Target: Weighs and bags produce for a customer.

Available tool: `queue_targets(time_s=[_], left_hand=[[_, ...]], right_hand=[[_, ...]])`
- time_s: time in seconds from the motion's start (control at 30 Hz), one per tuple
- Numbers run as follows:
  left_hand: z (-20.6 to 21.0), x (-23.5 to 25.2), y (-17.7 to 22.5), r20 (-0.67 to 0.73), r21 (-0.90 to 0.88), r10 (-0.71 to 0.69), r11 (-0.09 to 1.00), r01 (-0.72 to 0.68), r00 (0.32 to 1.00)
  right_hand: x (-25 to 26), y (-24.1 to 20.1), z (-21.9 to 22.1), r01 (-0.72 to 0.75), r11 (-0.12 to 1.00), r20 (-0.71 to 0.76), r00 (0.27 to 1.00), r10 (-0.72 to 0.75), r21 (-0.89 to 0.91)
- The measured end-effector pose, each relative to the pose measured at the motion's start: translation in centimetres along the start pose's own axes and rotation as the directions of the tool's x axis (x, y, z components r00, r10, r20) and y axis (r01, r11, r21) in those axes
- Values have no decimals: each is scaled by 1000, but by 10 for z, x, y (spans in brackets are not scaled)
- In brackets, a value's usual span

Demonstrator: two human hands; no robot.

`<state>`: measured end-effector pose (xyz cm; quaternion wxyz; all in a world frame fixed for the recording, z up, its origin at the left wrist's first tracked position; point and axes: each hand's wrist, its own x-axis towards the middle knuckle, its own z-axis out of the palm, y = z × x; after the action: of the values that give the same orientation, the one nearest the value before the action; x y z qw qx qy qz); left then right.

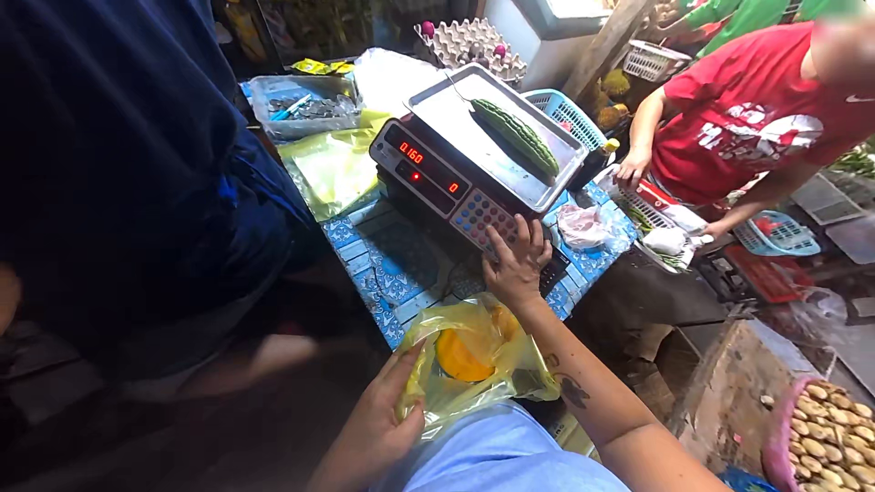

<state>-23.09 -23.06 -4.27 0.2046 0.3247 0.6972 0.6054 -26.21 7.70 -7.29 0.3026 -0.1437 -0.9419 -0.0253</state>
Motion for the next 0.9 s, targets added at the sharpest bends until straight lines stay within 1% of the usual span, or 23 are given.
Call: queue_targets(time_s=[0.13, 0.2, 0.3, 0.33, 0.43, 0.5, 0.6, 0.67, 0.73, 0.83, 0.87, 0.9], left_hand=[[-1, 2, -2, 1, 16, 15, 1000, -15, 1000], [-2, 3, -1, 7, 7, 3, 1000, -3, 1000], [-2, 1, 0, -2, 5, 4, 1000, -4, 1000], [-1, 0, 0, -7, 9, 9, 1000, -9, 1000], [0, -4, 0, -13, 18, 5, 1000, -5, 1000], [1, -6, 1, -19, 15, -13, 1000, 14, 1000], [1, -7, 2, -24, -2, -20, 1000, 19, 1000], [1, -9, 2, -19, 1, 3, 1000, -3, 1000], [1, -11, 1, -23, -8, 24, 1000, -24, 999], [4, -15, 2, -50, -11, 9, 1000, -10, 999], [6, -16, 2, -64, -13, 3, 1000, -4, 998], [8, -15, 3, -72, -17, -1, 1000, 0, 997]], right_hand=[[14, -6, -5, 82, 996, 83, 993, -79, -31], [19, -8, -5, 111, 993, 101, 989, -106, -49], [30, -13, -19, 68, 997, 201, 978, -59, -36], [35, -13, -22, 48, 998, 212, 977, -37, -46], [44, -5, -23, 50, 994, 186, 982, -32, -94], [46, -2, -21, 122, 982, 177, 979, -96, -141], [52, -3, -17, 204, 962, 125, 975, -183, -179], [54, 1, -23, 215, 965, 183, 965, -187, -150], [49, 10, -32, 151, 986, 193, 972, -136, -64], [25, 25, -40, -3, 998, 52, 999, -1, 61], [19, 32, -37, -37, 995, 0, 999, 37, 90], [18, 38, -36, -66, 992, -22, 997, 69, 112]])
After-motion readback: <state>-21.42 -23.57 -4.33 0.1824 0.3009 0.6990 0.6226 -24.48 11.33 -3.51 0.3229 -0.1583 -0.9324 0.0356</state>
